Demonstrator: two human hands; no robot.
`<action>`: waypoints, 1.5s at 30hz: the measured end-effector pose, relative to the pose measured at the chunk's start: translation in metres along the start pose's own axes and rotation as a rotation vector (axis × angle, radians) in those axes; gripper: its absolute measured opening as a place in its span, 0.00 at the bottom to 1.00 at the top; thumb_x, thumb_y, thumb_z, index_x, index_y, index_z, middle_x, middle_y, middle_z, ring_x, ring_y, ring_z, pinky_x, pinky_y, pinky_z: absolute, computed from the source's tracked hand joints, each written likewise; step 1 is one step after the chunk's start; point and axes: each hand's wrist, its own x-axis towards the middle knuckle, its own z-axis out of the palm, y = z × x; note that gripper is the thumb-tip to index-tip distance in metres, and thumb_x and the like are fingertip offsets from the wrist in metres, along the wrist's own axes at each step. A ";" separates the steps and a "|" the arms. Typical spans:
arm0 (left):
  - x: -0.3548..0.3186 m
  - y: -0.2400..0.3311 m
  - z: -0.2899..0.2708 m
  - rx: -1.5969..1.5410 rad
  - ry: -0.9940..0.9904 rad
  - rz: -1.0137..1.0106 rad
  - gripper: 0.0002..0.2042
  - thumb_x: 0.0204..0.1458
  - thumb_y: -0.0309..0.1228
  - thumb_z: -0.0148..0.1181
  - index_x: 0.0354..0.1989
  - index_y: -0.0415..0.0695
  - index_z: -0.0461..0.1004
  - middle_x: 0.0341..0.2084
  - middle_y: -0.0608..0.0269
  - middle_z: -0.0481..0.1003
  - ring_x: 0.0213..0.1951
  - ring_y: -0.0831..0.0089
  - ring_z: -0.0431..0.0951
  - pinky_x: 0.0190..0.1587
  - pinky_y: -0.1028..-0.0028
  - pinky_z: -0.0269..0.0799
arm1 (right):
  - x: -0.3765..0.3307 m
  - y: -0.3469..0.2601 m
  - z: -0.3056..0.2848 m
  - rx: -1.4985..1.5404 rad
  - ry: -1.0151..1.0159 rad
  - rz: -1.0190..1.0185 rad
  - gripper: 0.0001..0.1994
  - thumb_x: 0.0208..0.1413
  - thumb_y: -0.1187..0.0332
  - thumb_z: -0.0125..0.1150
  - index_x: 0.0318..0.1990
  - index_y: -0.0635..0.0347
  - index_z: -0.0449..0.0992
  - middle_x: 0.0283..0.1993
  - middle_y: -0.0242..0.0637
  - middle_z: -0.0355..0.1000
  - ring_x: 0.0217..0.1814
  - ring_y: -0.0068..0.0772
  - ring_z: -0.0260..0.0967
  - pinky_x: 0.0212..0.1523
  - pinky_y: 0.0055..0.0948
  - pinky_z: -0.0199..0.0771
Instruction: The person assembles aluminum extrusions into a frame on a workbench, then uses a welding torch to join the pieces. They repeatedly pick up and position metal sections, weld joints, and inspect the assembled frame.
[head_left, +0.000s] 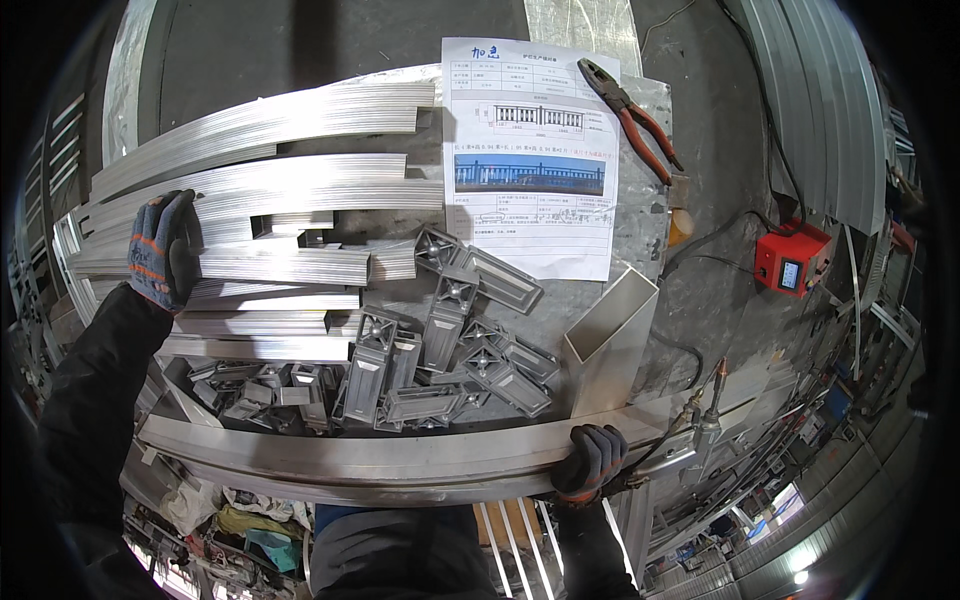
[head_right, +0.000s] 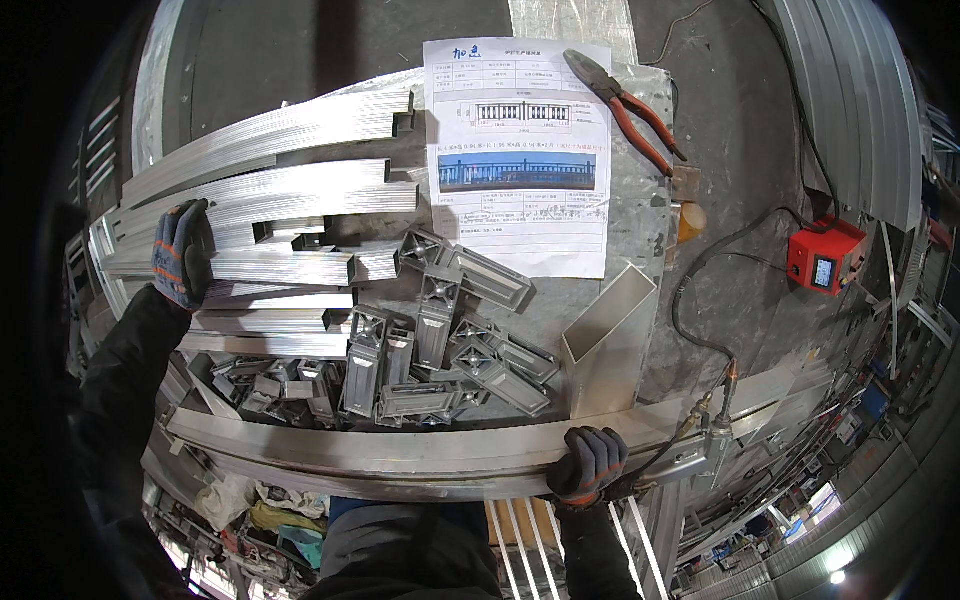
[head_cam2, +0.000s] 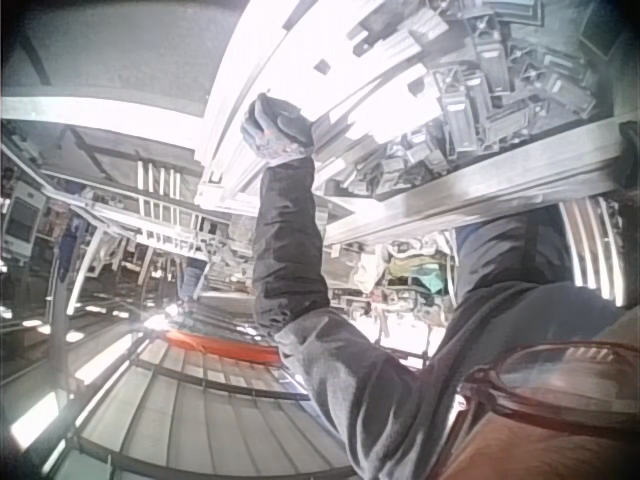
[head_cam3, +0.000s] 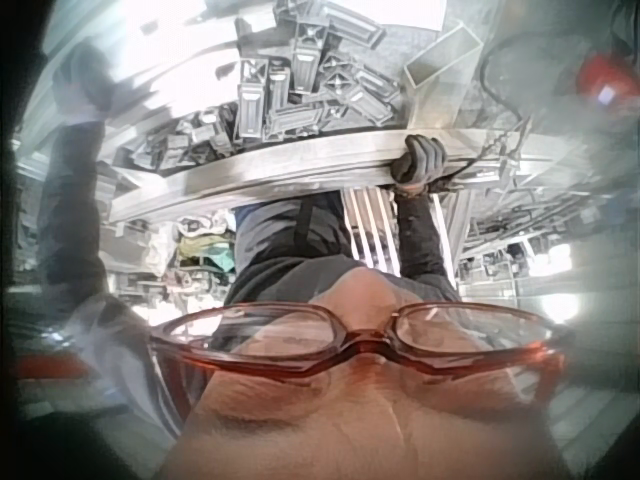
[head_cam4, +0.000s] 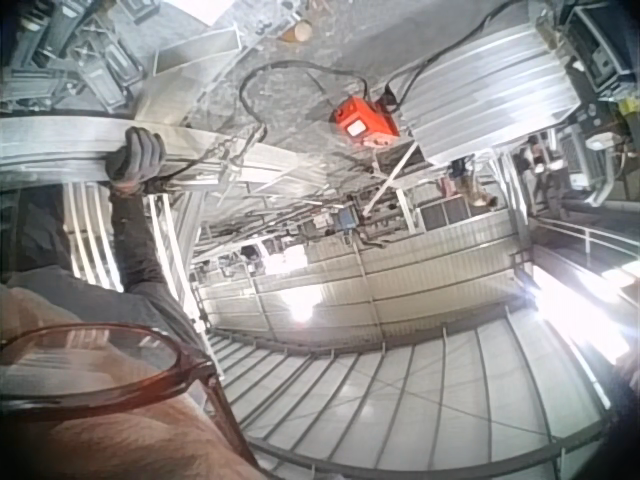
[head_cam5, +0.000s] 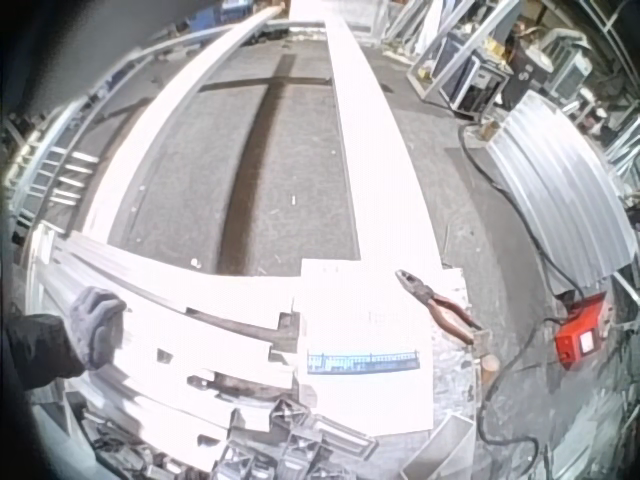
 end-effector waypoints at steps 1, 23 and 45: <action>0.000 0.000 0.000 -0.019 0.002 -0.006 0.30 0.69 0.47 0.37 0.63 0.32 0.71 0.52 0.37 0.75 0.52 0.40 0.75 0.58 0.48 0.70 | 0.000 0.000 0.000 0.001 -0.001 0.000 0.12 0.65 0.64 0.49 0.41 0.57 0.79 0.41 0.38 0.80 0.41 0.43 0.78 0.50 0.50 0.75; -0.002 0.000 0.002 -0.001 0.006 -0.027 0.31 0.69 0.49 0.37 0.63 0.34 0.72 0.52 0.38 0.74 0.52 0.40 0.75 0.57 0.49 0.71 | 0.001 -0.001 0.000 -0.001 0.004 0.003 0.11 0.64 0.64 0.50 0.41 0.57 0.79 0.40 0.38 0.79 0.41 0.43 0.78 0.51 0.50 0.75; -0.001 0.000 0.001 0.006 0.021 -0.003 0.29 0.69 0.46 0.38 0.63 0.33 0.71 0.51 0.37 0.74 0.52 0.40 0.75 0.57 0.48 0.70 | -0.003 0.000 0.001 -0.001 0.005 0.009 0.12 0.65 0.62 0.49 0.42 0.56 0.79 0.41 0.38 0.79 0.43 0.43 0.78 0.51 0.50 0.75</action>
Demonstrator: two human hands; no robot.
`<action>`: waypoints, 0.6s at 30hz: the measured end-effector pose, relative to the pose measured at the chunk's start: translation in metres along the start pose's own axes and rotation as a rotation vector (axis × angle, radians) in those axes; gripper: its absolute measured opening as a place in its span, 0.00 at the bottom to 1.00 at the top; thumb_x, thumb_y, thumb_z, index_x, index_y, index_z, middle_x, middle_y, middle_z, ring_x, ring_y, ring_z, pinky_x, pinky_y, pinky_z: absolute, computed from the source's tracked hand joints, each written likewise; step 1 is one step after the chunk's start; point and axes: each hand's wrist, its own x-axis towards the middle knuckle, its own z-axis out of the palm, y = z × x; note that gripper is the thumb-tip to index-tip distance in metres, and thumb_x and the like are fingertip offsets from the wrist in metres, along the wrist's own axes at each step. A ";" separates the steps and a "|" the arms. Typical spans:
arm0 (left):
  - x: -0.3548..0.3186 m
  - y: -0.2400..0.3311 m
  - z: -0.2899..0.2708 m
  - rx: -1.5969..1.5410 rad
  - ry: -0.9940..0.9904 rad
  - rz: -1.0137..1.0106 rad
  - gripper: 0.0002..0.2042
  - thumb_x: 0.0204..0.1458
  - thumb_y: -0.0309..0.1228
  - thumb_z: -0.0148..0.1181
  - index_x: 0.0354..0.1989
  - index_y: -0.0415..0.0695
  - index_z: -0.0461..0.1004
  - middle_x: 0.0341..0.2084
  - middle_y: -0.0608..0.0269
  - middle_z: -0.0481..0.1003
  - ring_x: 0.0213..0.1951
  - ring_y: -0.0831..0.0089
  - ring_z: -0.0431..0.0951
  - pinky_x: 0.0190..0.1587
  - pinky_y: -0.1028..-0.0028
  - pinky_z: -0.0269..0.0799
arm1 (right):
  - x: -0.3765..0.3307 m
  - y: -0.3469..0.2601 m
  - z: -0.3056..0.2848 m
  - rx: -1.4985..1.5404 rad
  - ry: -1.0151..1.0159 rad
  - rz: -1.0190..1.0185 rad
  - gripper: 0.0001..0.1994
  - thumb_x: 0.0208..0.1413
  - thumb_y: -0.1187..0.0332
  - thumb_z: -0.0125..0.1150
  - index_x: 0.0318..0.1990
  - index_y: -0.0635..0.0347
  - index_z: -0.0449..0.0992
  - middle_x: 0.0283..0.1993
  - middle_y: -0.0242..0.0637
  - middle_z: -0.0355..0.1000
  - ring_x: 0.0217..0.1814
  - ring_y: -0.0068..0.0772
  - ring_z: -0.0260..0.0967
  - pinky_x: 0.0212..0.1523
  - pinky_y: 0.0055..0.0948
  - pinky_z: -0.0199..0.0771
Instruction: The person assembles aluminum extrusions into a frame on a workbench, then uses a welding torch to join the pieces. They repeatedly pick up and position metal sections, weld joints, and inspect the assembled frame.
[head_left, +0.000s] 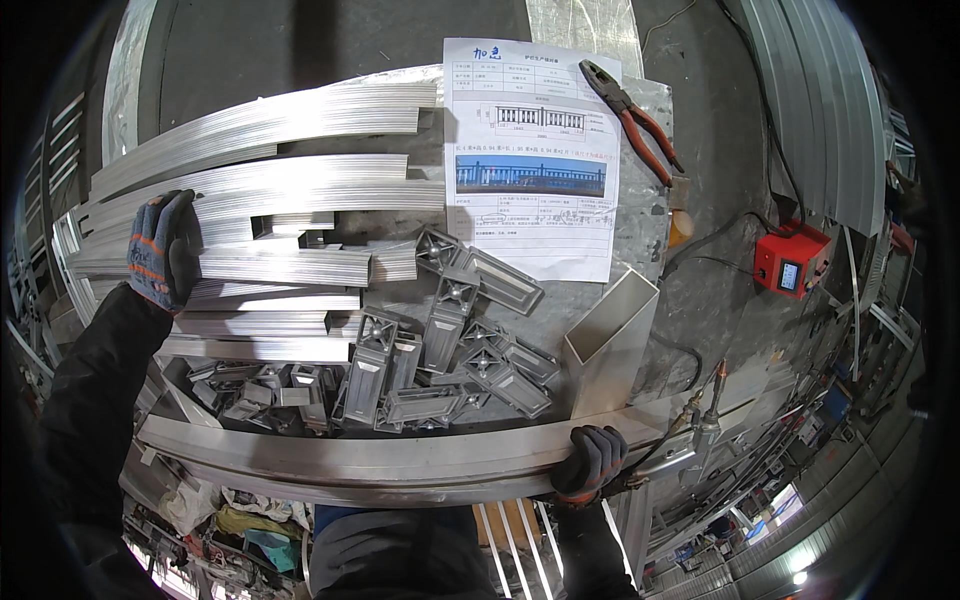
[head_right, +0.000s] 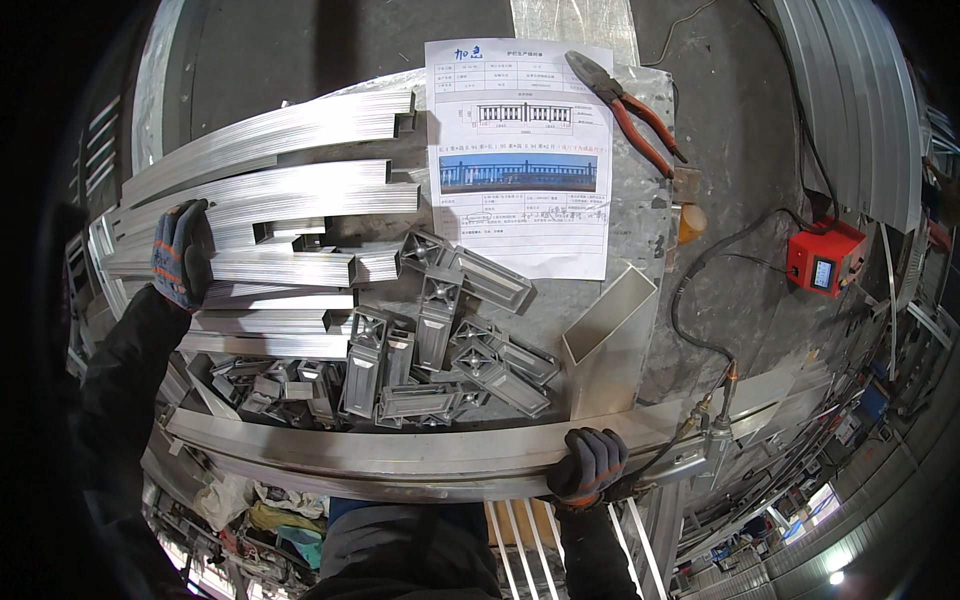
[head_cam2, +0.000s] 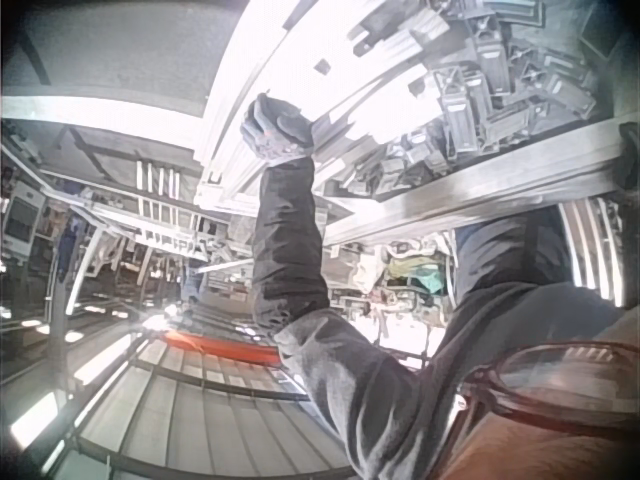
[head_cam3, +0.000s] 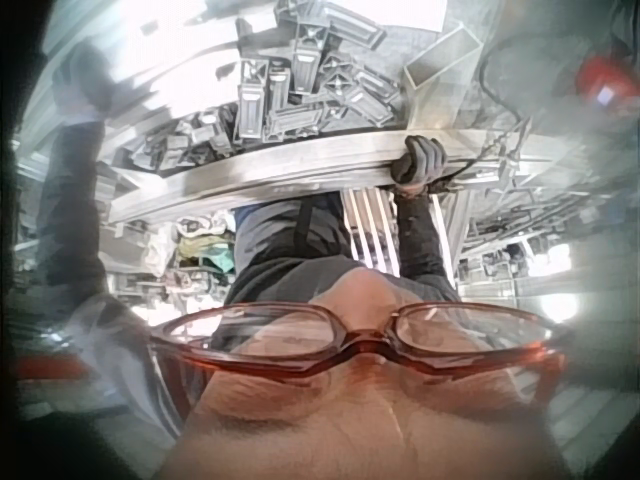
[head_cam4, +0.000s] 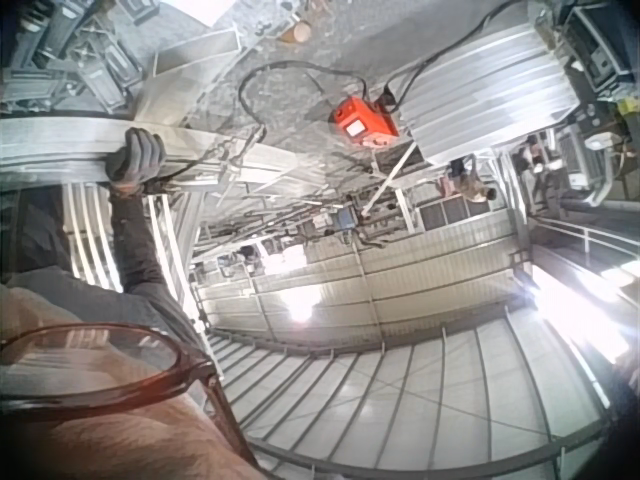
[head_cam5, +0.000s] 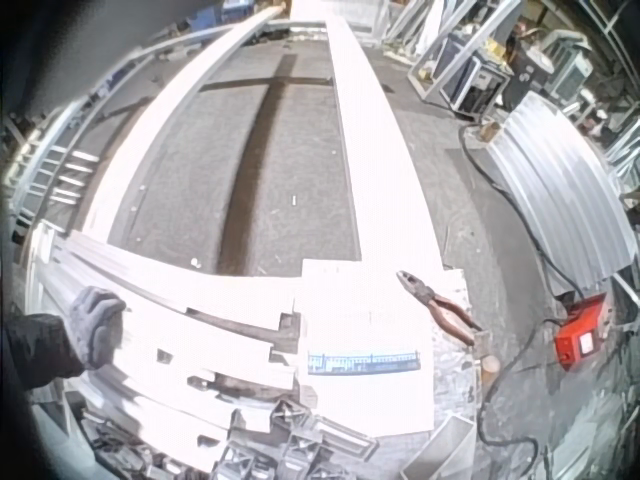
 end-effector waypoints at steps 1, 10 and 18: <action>0.000 0.000 0.000 0.002 0.002 0.000 0.29 0.69 0.46 0.38 0.63 0.33 0.71 0.51 0.37 0.74 0.52 0.40 0.75 0.57 0.48 0.70 | 0.000 0.000 0.000 0.003 -0.001 0.000 0.12 0.65 0.61 0.49 0.43 0.56 0.79 0.41 0.38 0.79 0.43 0.43 0.78 0.52 0.50 0.75; 0.001 0.001 -0.001 -0.002 -0.005 0.002 0.28 0.69 0.45 0.39 0.63 0.33 0.71 0.52 0.36 0.74 0.52 0.39 0.75 0.57 0.48 0.70 | -0.002 0.002 0.000 0.011 -0.014 0.007 0.13 0.65 0.61 0.49 0.43 0.56 0.79 0.41 0.37 0.79 0.43 0.44 0.78 0.52 0.51 0.75; 0.000 0.000 -0.001 -0.001 -0.010 0.007 0.28 0.69 0.45 0.39 0.63 0.33 0.71 0.52 0.37 0.74 0.52 0.39 0.75 0.57 0.48 0.70 | -0.002 0.001 0.000 0.008 -0.006 0.000 0.13 0.66 0.61 0.48 0.43 0.56 0.79 0.41 0.37 0.80 0.43 0.43 0.78 0.53 0.50 0.74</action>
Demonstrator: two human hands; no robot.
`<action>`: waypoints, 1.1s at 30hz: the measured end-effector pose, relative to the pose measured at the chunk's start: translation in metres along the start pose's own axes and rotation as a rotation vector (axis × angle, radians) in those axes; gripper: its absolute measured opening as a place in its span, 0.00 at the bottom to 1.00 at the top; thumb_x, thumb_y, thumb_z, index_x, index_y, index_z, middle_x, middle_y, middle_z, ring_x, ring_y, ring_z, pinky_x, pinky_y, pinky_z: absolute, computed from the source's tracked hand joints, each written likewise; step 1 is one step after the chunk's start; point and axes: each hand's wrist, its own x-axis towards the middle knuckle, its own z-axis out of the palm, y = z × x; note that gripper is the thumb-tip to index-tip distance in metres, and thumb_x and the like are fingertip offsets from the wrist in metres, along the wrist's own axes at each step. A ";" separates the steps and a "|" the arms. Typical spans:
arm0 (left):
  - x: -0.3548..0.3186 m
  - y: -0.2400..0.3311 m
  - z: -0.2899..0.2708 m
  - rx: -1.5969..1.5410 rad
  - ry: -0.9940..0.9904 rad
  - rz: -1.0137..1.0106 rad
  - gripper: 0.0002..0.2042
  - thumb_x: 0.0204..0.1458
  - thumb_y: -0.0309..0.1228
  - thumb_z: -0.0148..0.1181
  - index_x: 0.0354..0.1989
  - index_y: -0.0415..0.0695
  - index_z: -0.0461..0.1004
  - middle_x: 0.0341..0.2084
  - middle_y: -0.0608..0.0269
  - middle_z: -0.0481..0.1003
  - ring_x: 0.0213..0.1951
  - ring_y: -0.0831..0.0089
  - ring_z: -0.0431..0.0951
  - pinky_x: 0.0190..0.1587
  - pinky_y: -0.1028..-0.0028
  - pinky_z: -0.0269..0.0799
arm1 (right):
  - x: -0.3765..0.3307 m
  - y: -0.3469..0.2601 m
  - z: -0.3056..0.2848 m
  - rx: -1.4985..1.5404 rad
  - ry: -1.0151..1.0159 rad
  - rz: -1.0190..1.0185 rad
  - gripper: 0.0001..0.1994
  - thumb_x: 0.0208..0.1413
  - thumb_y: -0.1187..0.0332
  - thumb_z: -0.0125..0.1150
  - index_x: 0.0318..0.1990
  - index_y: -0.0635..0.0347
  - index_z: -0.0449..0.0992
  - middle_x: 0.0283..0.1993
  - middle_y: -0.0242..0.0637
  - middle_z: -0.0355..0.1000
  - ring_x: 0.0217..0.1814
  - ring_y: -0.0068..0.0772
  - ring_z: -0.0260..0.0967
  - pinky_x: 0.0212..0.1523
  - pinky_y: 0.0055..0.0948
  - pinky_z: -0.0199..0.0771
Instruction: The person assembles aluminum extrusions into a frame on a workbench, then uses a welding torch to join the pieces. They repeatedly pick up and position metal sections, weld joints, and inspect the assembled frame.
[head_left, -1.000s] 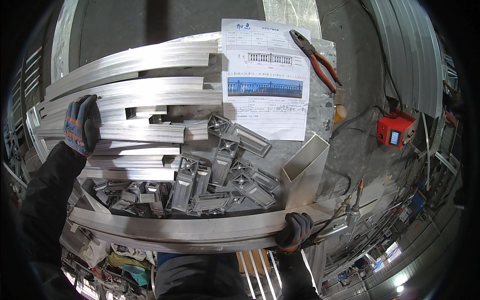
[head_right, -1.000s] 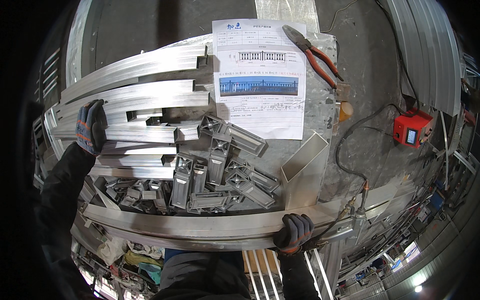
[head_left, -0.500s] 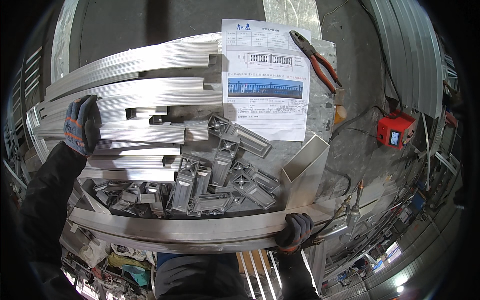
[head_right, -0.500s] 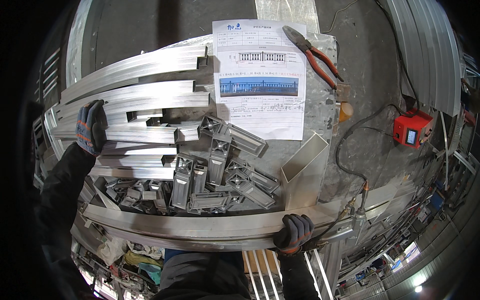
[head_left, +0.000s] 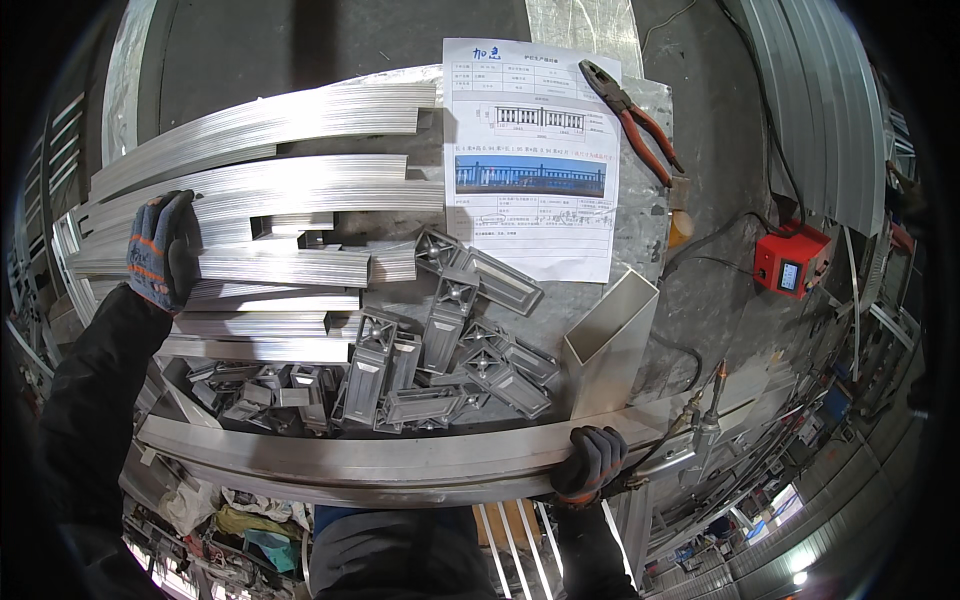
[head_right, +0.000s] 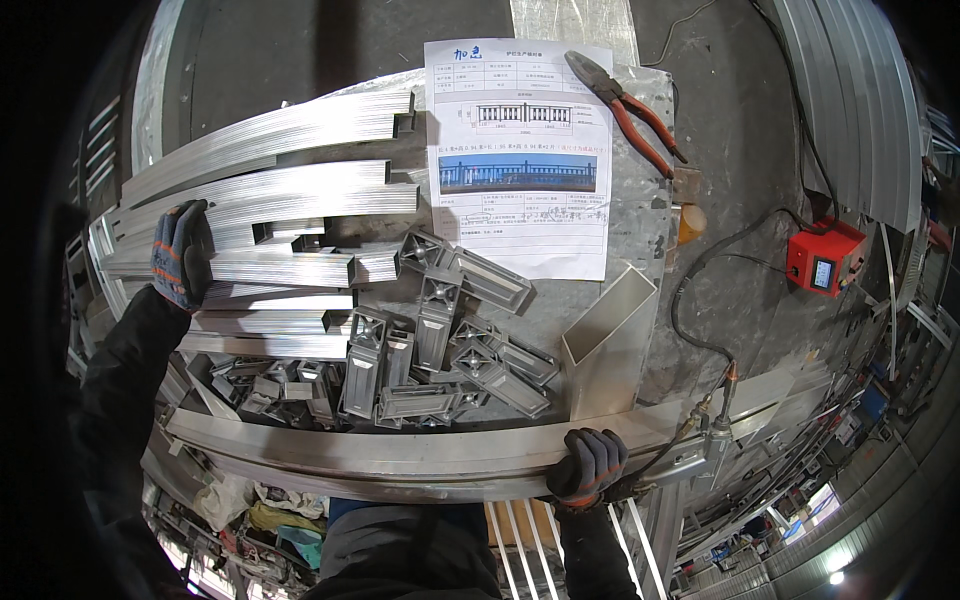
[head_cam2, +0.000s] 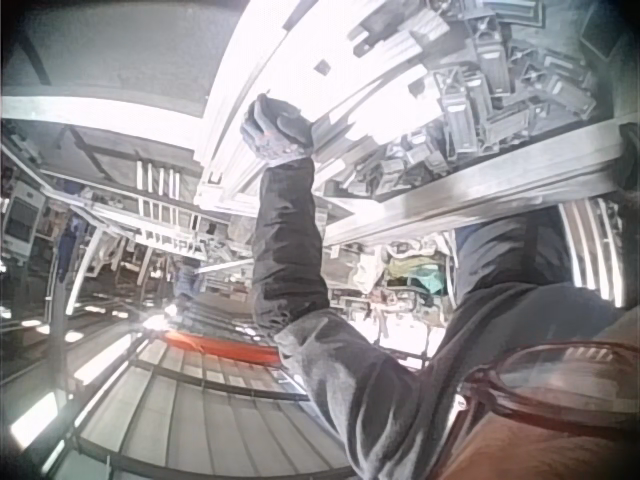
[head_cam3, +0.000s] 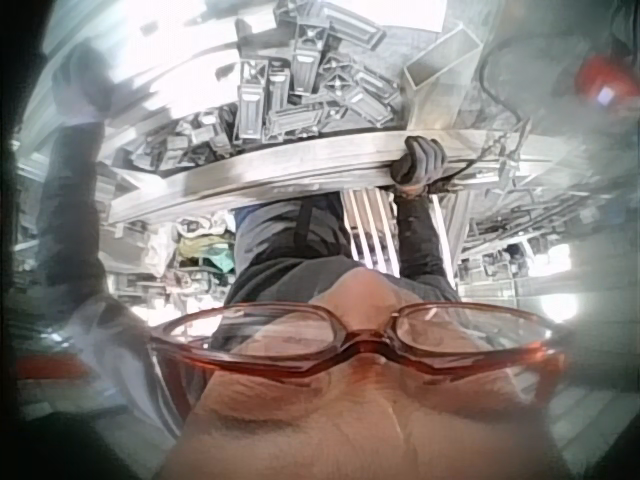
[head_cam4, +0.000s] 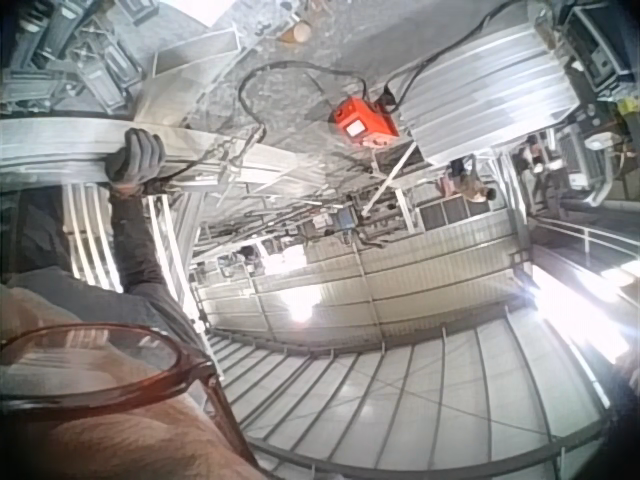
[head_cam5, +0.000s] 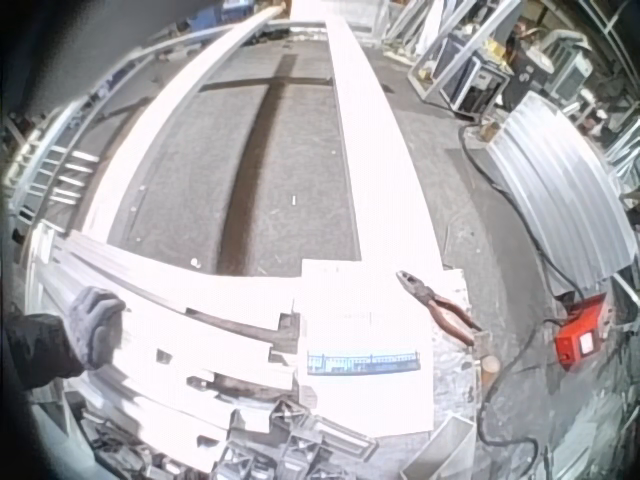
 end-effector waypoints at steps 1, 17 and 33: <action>0.000 0.000 0.000 -0.005 0.007 0.001 0.28 0.69 0.45 0.39 0.63 0.33 0.71 0.52 0.37 0.74 0.52 0.39 0.75 0.57 0.48 0.70 | 0.000 0.000 0.000 0.003 0.000 0.000 0.13 0.66 0.61 0.48 0.43 0.56 0.79 0.41 0.37 0.80 0.43 0.43 0.78 0.53 0.50 0.74; 0.003 0.004 -0.001 -0.005 0.017 0.004 0.29 0.69 0.47 0.38 0.62 0.33 0.72 0.50 0.38 0.74 0.50 0.41 0.75 0.55 0.49 0.71 | 0.002 -0.001 -0.002 -0.004 -0.014 -0.006 0.14 0.67 0.62 0.48 0.43 0.57 0.79 0.42 0.37 0.80 0.43 0.42 0.78 0.52 0.50 0.74; 0.002 0.002 -0.001 -0.007 0.011 0.005 0.29 0.69 0.46 0.38 0.62 0.33 0.72 0.52 0.37 0.75 0.52 0.40 0.75 0.57 0.49 0.71 | 0.002 -0.002 -0.002 -0.012 -0.010 0.000 0.13 0.66 0.63 0.48 0.43 0.57 0.79 0.42 0.37 0.80 0.43 0.42 0.78 0.53 0.50 0.74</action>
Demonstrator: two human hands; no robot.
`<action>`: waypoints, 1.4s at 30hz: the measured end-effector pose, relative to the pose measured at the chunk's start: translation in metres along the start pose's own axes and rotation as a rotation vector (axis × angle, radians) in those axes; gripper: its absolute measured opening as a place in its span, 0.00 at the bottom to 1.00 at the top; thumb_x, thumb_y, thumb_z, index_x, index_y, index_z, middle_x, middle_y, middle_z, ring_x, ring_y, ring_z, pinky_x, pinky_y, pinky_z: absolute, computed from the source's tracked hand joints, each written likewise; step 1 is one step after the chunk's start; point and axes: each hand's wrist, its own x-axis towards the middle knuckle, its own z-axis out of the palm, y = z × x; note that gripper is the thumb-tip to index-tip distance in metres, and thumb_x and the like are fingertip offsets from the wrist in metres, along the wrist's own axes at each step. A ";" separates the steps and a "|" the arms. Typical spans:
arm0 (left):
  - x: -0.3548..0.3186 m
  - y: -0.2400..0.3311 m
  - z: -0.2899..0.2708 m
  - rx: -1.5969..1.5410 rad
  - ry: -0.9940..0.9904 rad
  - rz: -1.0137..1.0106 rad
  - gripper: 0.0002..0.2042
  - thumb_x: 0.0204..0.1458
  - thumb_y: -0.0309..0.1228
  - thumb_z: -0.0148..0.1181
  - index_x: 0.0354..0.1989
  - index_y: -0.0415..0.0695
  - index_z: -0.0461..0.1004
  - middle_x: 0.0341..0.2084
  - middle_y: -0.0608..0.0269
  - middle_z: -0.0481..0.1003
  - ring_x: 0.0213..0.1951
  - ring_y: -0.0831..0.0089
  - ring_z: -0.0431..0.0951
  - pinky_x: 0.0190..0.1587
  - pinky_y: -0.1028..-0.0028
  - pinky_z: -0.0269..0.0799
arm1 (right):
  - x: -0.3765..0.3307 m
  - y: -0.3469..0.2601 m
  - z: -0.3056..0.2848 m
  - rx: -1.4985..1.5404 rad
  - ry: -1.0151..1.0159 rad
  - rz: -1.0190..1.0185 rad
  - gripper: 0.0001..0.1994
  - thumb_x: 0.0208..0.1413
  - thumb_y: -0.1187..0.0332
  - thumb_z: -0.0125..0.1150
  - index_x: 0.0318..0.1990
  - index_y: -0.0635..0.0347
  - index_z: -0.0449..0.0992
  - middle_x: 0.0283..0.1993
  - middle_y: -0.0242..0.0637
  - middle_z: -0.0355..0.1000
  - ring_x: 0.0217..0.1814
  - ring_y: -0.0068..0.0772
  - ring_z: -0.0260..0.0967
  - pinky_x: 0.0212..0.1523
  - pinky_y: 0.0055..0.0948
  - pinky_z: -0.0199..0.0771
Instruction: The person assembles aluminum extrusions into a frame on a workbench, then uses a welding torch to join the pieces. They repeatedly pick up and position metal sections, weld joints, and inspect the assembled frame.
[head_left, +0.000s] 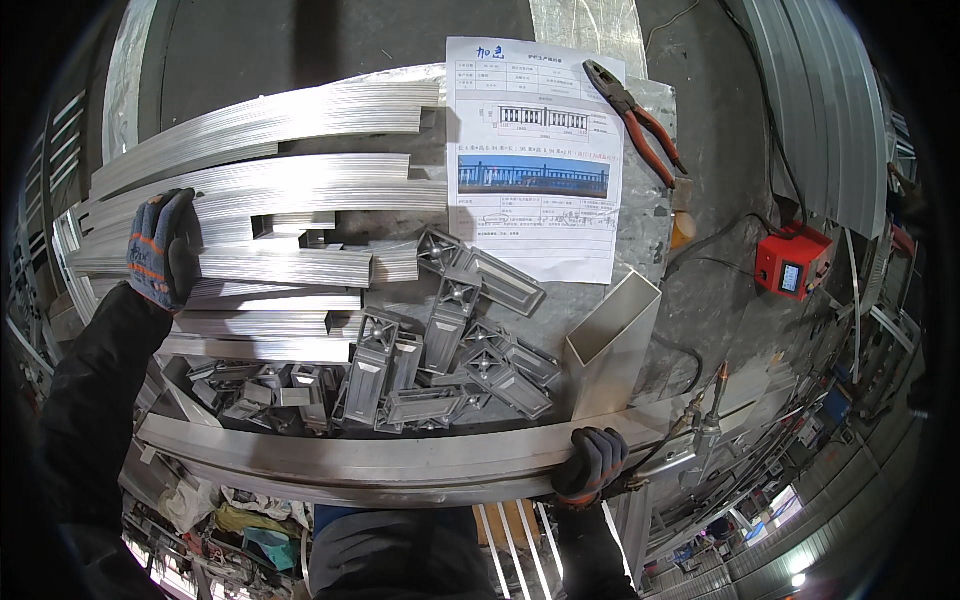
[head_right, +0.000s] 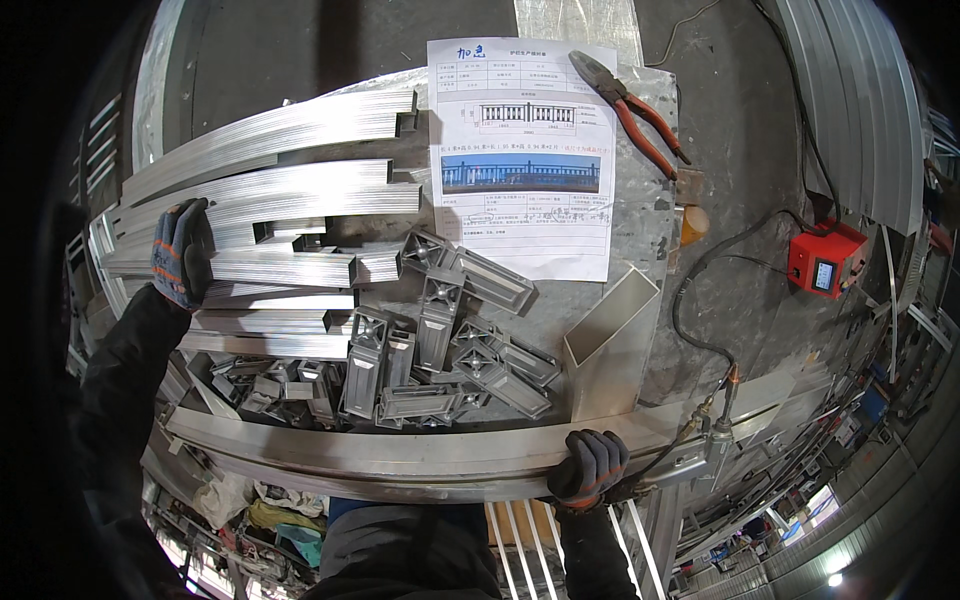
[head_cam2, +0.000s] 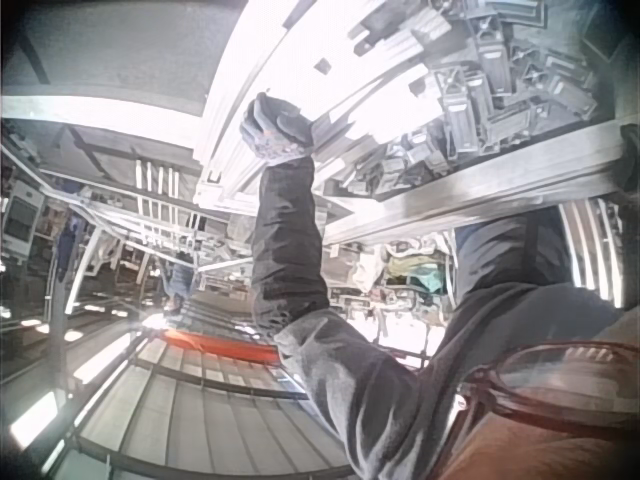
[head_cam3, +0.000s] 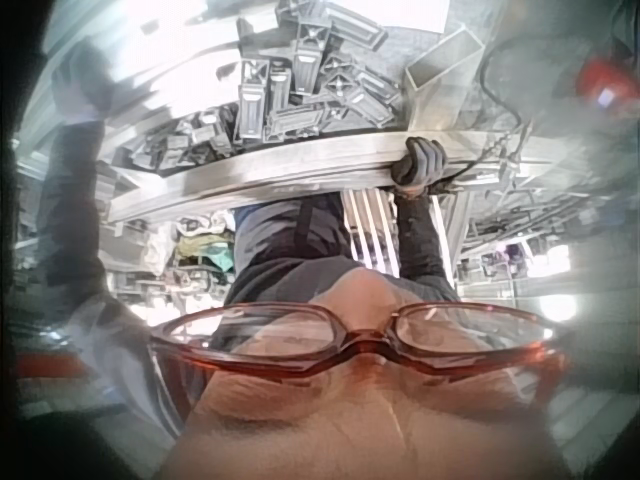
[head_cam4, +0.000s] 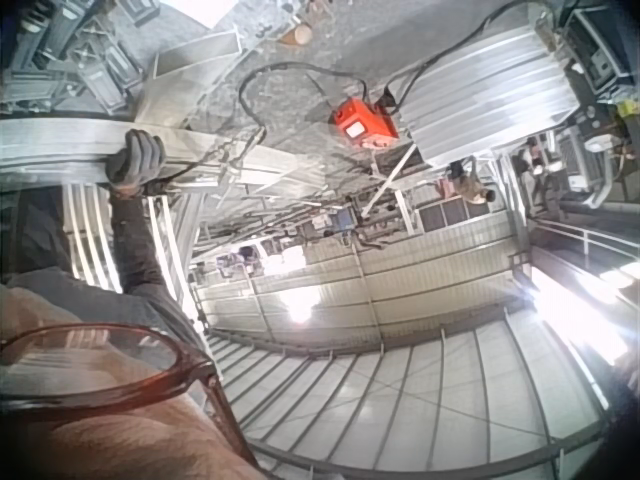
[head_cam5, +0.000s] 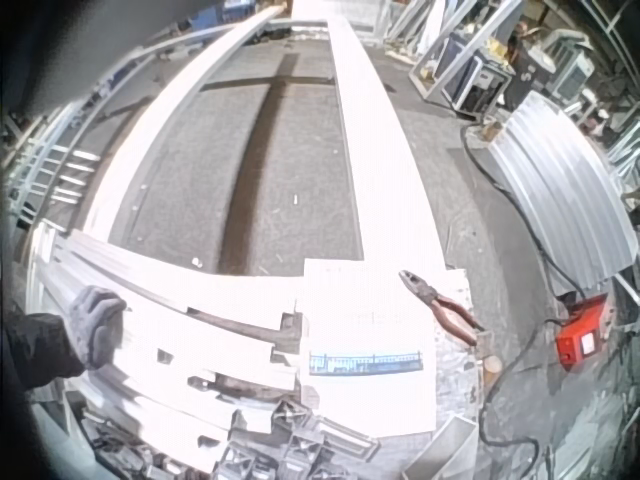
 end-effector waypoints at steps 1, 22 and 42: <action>0.000 0.000 0.000 -0.003 -0.001 -0.003 0.29 0.69 0.46 0.38 0.63 0.33 0.72 0.52 0.37 0.75 0.52 0.40 0.75 0.56 0.49 0.71 | 0.000 0.000 0.000 0.000 -0.003 0.001 0.13 0.66 0.63 0.48 0.43 0.57 0.79 0.42 0.37 0.80 0.43 0.42 0.78 0.53 0.50 0.74; -0.002 -0.002 0.001 -0.016 -0.009 -0.014 0.30 0.70 0.48 0.37 0.63 0.33 0.71 0.52 0.37 0.74 0.52 0.40 0.75 0.57 0.48 0.70 | 0.001 -0.001 0.000 -0.008 0.003 0.001 0.13 0.66 0.63 0.47 0.43 0.57 0.79 0.42 0.37 0.80 0.42 0.41 0.78 0.52 0.49 0.75; -0.002 -0.002 0.002 -0.002 -0.022 -0.013 0.30 0.70 0.48 0.38 0.63 0.34 0.71 0.52 0.38 0.74 0.52 0.40 0.75 0.57 0.48 0.71 | -0.001 0.000 0.000 -0.008 -0.004 -0.002 0.14 0.67 0.62 0.47 0.43 0.56 0.79 0.42 0.36 0.80 0.43 0.41 0.78 0.54 0.50 0.74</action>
